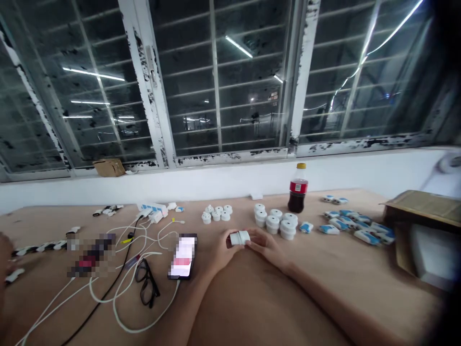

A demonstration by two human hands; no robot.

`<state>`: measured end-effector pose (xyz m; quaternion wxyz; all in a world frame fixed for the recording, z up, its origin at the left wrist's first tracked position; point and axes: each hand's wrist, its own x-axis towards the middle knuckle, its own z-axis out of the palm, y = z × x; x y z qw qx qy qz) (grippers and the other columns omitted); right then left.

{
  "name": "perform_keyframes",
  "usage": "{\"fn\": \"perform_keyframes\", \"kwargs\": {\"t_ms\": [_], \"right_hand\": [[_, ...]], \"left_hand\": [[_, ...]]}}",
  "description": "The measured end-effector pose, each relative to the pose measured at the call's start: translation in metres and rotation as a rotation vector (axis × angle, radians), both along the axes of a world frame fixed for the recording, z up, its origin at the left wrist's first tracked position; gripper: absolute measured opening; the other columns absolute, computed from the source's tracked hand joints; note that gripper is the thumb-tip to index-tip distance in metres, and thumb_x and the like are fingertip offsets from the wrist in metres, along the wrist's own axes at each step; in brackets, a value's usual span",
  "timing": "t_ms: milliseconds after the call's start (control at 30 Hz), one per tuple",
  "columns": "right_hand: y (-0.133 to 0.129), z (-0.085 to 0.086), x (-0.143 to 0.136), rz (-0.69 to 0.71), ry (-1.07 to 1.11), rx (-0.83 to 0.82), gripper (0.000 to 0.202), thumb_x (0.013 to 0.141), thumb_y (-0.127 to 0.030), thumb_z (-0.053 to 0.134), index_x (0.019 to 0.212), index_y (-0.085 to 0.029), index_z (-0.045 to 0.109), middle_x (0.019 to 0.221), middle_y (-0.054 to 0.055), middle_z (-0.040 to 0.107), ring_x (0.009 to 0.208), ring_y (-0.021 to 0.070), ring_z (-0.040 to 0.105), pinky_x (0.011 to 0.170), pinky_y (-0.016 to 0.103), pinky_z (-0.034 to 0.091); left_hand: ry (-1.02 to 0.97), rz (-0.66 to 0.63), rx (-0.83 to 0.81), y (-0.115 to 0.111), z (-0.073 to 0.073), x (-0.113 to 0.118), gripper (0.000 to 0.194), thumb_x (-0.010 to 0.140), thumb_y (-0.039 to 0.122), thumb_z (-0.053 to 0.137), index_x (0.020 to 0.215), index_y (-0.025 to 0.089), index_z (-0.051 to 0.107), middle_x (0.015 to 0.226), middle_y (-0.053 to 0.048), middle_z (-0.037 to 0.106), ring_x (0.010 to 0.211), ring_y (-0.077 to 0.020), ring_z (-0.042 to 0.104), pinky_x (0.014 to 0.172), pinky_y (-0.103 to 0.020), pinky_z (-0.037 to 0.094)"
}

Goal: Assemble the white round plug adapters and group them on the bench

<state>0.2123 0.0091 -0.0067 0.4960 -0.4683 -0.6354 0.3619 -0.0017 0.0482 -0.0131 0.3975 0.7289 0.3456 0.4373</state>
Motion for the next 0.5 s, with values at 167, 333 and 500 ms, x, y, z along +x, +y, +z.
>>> {"fn": "perform_keyframes", "kwargs": {"t_ms": [167, 333, 500], "right_hand": [[-0.002, -0.001, -0.002, 0.041, -0.001, -0.022, 0.064, 0.085, -0.079, 0.073, 0.122, -0.026, 0.073, 0.107, 0.01, 0.082, 0.102, 0.0355, 0.078, 0.1, 0.057, 0.062], [-0.01, 0.005, -0.012, -0.018, -0.212, -0.009, 0.056, 0.101, -0.079, 0.044, 0.096, -0.027, 0.066, 0.074, 0.0, 0.068, 0.074, 0.0255, 0.067, 0.083, 0.046, 0.062], [-0.012, 0.007, -0.014, -0.117, -0.258, 0.02, 0.052, 0.098, -0.076, 0.047, 0.084, -0.03, 0.064, 0.074, 0.003, 0.066, 0.074, 0.0283, 0.064, 0.08, 0.05, 0.062]], "left_hand": [[-0.018, -0.004, 0.006, 0.0, -0.001, 0.002, 0.047, 0.084, 0.015, 0.082, 0.129, 0.024, 0.074, 0.13, -0.008, 0.079, 0.121, -0.0289, 0.074, 0.111, -0.047, 0.058], [-0.024, -0.015, 0.075, 0.001, -0.008, 0.004, 0.05, 0.086, 0.015, 0.078, 0.135, 0.026, 0.072, 0.137, -0.008, 0.077, 0.127, -0.029, 0.073, 0.114, -0.047, 0.058], [0.047, -0.01, 0.298, -0.004, -0.01, 0.005, 0.049, 0.093, 0.016, 0.073, 0.14, 0.03, 0.07, 0.139, -0.006, 0.074, 0.133, -0.0287, 0.069, 0.118, -0.048, 0.055]]}}
